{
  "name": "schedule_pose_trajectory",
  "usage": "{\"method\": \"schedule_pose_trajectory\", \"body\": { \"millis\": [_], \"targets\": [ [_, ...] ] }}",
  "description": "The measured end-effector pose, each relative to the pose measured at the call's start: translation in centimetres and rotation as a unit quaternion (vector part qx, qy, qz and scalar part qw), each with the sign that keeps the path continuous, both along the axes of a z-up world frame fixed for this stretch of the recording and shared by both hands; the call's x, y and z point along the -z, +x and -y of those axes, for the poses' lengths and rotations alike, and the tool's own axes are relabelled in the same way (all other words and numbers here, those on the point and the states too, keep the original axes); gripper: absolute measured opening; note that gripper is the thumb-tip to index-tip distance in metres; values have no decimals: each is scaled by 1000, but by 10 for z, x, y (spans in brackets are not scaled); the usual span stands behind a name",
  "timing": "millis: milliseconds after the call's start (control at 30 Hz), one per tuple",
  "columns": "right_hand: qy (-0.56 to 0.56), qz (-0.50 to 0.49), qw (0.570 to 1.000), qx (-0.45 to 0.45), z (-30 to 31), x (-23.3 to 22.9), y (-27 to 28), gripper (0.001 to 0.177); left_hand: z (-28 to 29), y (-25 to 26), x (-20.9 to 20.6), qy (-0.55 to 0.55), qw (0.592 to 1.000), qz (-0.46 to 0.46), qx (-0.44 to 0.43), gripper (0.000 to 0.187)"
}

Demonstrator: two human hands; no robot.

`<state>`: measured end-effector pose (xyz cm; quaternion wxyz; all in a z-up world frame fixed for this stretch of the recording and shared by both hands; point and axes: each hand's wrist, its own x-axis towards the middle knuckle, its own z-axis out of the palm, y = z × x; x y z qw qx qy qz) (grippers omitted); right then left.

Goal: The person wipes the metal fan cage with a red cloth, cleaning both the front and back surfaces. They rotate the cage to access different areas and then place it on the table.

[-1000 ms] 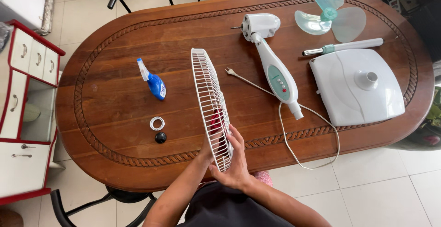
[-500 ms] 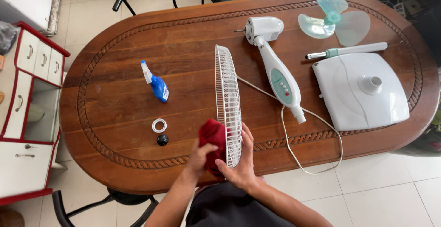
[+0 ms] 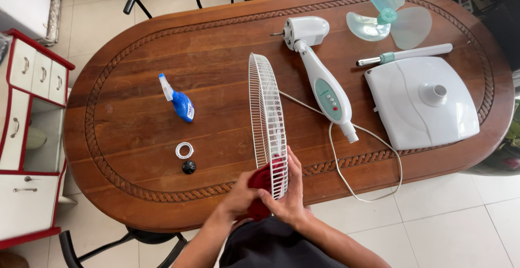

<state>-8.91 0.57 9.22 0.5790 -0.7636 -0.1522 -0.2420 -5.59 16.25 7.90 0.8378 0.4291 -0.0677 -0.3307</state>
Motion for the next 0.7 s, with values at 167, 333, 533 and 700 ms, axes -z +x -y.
{"method": "schedule_pose_trajectory", "body": {
  "millis": [167,333,533,700],
  "targets": [
    [63,-15,997,-43,-1,-3,2,96,-48,14,-30,-5,986,-40,-161,81],
    [37,8,999,-34,-6,-2,1,97,-23,27,-4,-31,977,-23,-208,80],
    [-44,19,999,-27,-12,-3,3,100,29,23,31,129,973,106,-157,47],
    [-19,22,999,-28,-15,1,7,99,20,15,22,141,973,120,-137,52]
  ]
}}
